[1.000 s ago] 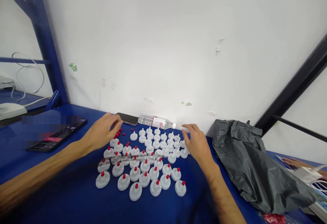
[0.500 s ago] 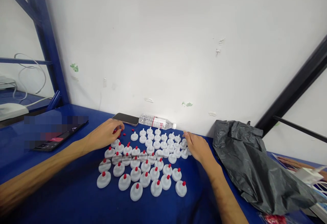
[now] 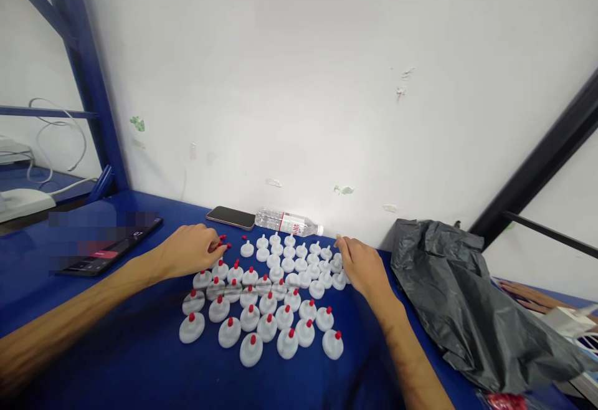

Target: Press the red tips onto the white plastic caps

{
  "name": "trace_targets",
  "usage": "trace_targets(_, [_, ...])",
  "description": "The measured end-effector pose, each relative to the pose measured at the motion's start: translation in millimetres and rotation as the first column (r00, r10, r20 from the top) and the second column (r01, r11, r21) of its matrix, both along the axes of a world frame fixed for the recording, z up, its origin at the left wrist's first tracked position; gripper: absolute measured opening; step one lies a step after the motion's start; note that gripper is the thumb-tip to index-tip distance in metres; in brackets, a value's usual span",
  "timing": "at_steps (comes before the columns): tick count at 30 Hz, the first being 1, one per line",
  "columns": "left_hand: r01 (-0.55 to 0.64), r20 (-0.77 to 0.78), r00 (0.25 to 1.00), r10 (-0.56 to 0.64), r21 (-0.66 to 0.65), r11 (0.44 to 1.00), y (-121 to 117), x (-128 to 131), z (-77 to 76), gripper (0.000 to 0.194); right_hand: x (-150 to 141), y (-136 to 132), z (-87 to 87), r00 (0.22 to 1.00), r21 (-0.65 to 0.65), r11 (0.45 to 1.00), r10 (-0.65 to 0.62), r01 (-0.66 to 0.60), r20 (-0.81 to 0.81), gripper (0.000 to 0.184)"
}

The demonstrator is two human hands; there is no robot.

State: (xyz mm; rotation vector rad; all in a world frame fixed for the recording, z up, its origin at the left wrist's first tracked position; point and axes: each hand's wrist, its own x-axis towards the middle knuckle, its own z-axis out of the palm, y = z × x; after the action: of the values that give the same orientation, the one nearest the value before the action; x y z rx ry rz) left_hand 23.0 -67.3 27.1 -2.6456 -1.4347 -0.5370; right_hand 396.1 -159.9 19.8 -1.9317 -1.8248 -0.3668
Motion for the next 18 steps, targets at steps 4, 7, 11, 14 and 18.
trace_targets(4, [0.012, 0.002, 1.0, -0.012, -0.003, 1.0, 1.2, -1.9, 2.4, 0.038, -4.1, -0.6, 4.7, 1.0, 0.035, 0.999, -0.001, 0.001, 0.008, 0.051])
trace_targets(7, [-0.01, 0.051, 0.999, 0.009, 0.027, 1.0, -0.6, -2.9, 11.6, 0.041, -10.2, -3.1, 12.5, 1.0, 0.097, 0.995, 0.002, -0.003, 0.015, 0.049])
trace_targets(11, [0.09, 0.262, 0.959, -0.111, 0.09, 0.992, -10.8, 2.1, 19.7, 0.04, -34.8, -11.3, 23.1, 0.998, 0.22, 0.974, 0.059, -0.06, 0.014, 0.038])
trace_targets(14, [0.283, 0.348, 0.888, -0.301, 0.103, 0.953, -23.7, 11.5, 16.7, 0.031, -68.1, -20.4, 25.9, 0.968, 0.266, 0.932, 0.248, -0.247, 0.028, 0.032])
trace_targets(18, [0.44, 0.372, 0.814, -0.445, 0.104, 0.892, -42.7, 24.4, 9.1, 0.022, -111.0, -29.4, 20.5, 0.891, 0.147, 0.879, 0.45, -0.453, 0.057, 0.057])
